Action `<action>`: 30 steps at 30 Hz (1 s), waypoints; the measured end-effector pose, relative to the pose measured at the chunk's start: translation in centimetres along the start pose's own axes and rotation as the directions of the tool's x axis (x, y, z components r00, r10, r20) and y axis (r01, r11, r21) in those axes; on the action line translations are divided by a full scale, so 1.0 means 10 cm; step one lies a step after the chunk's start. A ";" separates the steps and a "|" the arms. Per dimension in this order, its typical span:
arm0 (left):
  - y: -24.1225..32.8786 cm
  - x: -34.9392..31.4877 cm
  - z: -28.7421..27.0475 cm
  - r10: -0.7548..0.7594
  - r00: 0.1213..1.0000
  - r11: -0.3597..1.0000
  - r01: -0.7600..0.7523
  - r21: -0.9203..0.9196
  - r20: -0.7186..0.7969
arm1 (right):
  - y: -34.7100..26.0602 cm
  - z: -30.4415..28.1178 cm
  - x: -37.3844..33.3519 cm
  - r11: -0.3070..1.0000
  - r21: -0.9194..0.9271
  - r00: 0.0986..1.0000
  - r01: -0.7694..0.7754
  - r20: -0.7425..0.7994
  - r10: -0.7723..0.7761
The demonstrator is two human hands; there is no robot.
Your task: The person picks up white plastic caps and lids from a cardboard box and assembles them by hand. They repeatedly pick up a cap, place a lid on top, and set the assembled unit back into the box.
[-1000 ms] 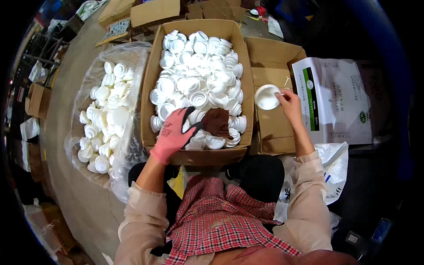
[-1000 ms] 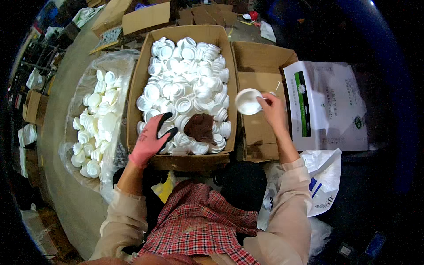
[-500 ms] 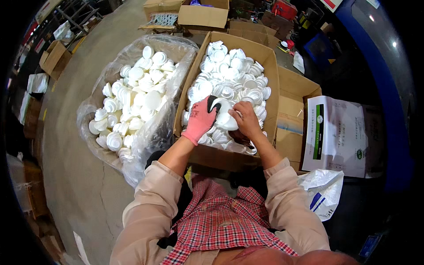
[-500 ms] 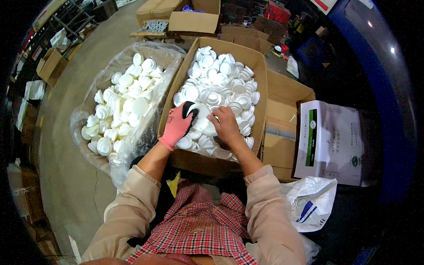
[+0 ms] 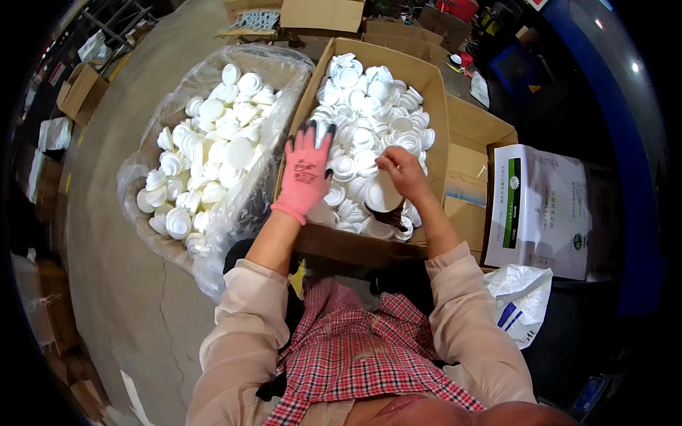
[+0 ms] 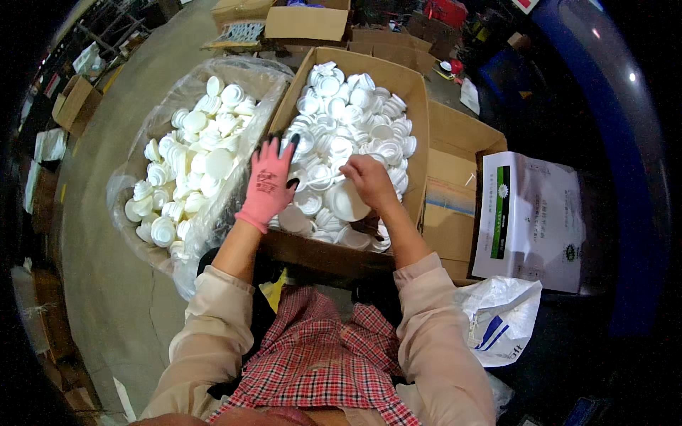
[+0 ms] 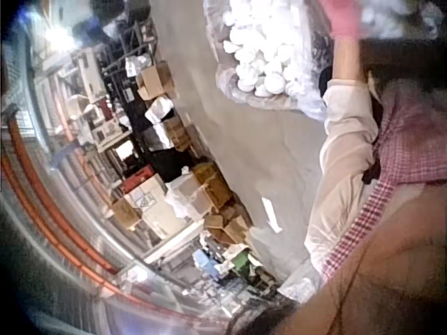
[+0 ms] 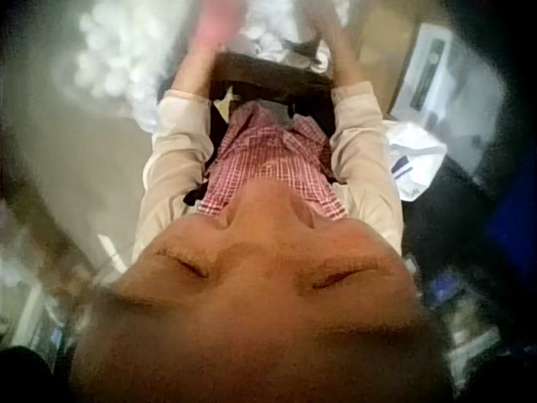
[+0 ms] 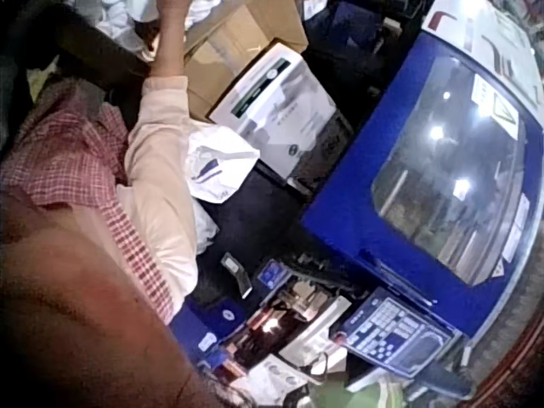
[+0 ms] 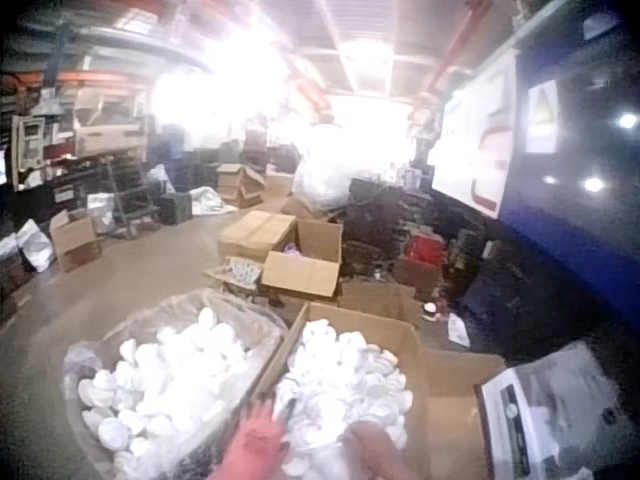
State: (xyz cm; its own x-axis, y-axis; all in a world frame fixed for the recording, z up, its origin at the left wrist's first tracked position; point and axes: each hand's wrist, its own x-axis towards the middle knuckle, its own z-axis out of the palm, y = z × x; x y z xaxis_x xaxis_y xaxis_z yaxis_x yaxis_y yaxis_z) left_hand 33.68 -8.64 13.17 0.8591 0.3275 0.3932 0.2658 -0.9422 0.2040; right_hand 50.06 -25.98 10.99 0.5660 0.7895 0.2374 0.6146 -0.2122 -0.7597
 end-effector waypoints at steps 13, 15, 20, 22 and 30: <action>0.68 -0.09 0.04 -0.034 0.682 0.014 0.731 -0.682 0.730 | -0.31 0.16 -0.22 0.773 0.634 0.984 -0.030 -0.118 0.134; 0.70 -0.14 0.20 0.077 0.950 0.254 0.274 -0.928 0.301 | -0.48 0.04 -0.18 0.451 0.893 0.935 0.000 -0.160 0.316; 0.42 -0.14 0.25 0.251 0.956 0.609 -0.033 -0.793 0.153 | -0.04 -0.77 -0.66 0.594 0.777 0.776 0.208 -0.501 0.384; 0.13 -0.10 0.33 0.189 0.958 0.240 0.168 -0.956 0.216 | -0.03 -1.12 -1.38 0.907 0.402 0.697 -0.127 -0.615 0.370; 0.09 0.13 0.11 0.067 0.905 -0.740 0.327 -0.587 0.419 | -0.21 -2.25 -3.92 0.444 -0.501 0.661 -0.743 -0.652 0.372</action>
State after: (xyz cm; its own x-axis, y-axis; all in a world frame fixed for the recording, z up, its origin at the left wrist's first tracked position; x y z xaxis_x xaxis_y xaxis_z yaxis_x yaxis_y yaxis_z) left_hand 35.55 -9.08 12.87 0.9789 0.2041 -0.0064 -0.1732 0.8462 0.5040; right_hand 38.99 -69.43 16.91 0.9610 0.0675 0.2683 0.1269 -0.9693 -0.2105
